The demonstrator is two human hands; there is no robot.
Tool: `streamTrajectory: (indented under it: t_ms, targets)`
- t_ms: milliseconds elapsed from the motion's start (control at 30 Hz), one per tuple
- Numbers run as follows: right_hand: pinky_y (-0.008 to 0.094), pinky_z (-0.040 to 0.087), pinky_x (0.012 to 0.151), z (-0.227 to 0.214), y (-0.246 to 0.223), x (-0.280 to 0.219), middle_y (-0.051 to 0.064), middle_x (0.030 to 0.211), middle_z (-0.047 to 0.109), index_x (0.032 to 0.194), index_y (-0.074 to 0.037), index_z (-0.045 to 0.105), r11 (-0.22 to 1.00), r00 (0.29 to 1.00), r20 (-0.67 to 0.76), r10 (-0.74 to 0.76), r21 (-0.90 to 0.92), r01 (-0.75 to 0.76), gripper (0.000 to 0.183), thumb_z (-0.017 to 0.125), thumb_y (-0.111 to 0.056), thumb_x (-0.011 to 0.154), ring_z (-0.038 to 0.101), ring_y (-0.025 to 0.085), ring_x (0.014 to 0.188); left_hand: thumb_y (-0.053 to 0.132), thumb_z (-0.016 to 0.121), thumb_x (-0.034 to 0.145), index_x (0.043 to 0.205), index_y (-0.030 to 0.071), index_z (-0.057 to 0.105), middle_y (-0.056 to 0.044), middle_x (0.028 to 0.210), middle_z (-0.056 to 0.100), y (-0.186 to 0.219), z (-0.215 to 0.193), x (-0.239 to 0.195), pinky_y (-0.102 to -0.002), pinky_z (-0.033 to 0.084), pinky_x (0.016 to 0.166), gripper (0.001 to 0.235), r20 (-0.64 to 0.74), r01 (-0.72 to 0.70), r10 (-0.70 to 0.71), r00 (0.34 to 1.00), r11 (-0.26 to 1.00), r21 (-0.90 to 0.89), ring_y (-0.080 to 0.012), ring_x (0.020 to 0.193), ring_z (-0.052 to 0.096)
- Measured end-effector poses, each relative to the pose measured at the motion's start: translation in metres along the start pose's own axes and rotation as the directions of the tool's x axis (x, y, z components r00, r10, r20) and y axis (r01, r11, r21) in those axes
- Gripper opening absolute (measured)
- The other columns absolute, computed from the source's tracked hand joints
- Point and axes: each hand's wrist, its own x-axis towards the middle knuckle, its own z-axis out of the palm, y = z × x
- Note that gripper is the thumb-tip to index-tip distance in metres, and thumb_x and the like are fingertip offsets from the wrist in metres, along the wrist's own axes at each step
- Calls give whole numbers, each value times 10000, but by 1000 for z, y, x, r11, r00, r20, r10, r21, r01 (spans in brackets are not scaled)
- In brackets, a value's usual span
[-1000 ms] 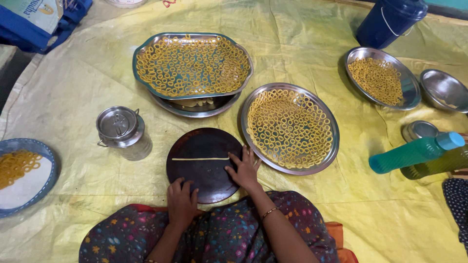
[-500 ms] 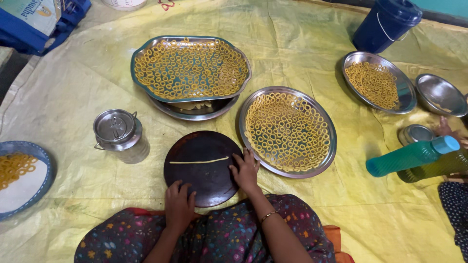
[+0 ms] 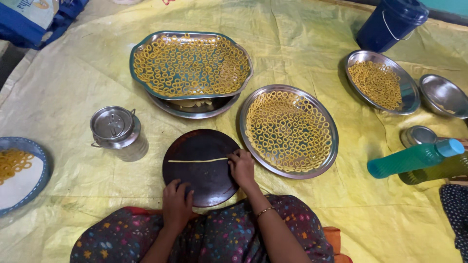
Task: The person rolls a small piece of yellow dough into a thin rope on a dark wooden board, then folds and pinches it into a ring shape. The finished rings are placed onto a nearby metal tray with other completed pieces.
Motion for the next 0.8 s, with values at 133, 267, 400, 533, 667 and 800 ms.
streamTrajectory:
  t_ms: [133, 267, 400, 533, 667, 800]
  targets:
    - [456, 503, 875, -10, 7, 1, 138, 1042, 682, 1099, -83, 751, 996, 999, 24, 38, 82, -40, 325, 798, -105, 778, 618, 373, 1017, 191, 698, 876, 1099, 39, 691, -229, 1270, 582, 3, -4, 4, -506, 436, 1029, 270, 2, 33, -33, 999, 999, -9, -430, 1204, 526]
    - [462, 506, 877, -42, 16, -11, 172, 1013, 681, 1175, -74, 720, 987, 974, 181, 133, 65, -147, 377, 792, -144, 811, 626, 392, 994, 223, 704, 863, 1143, 52, 680, -213, 1313, 556, 16, -15, 8, -541, 411, 1057, 328, 47, -75, 70, 996, 991, 108, -420, 1252, 500]
    - [456, 542, 848, -59, 19, -47, 178, 1041, 713, 1152, -82, 724, 936, 934, 189, 303, 126, -329, 318, 772, -175, 852, 685, 377, 991, 294, 714, 814, 1317, 73, 627, -251, 1469, 443, 41, -12, 10, -607, 358, 1031, 556, 175, -330, 303, 937, 931, 155, -472, 1357, 394]
    - [500, 544, 846, -35, 21, -56, 233, 1036, 708, 1133, -67, 693, 933, 874, 326, 360, -106, -345, 285, 733, -145, 862, 680, 428, 983, 416, 709, 826, 1407, 83, 562, -270, 1568, 330, 61, 8, 31, -665, 285, 1094, 685, 188, -363, 324, 927, 902, 234, -495, 1437, 284]
    - [526, 544, 825, -5, 27, -44, 267, 1004, 708, 1167, -21, 614, 916, 829, 393, 398, -215, -337, 396, 698, -67, 783, 678, 458, 950, 474, 701, 843, 1438, 101, 537, -268, 1594, 295, 70, 31, 57, -692, 234, 1127, 721, 255, -341, 271, 928, 892, 296, -494, 1473, 232]
    - [539, 531, 798, -7, 44, -33, 252, 954, 724, 1122, -71, 671, 911, 837, 362, 411, -127, -392, 244, 648, -105, 881, 682, 454, 927, 480, 697, 848, 1459, 151, 527, -255, 1611, 286, 68, 53, 83, -705, 212, 1144, 714, 305, -449, 363, 880, 846, 289, -474, 1496, 217]
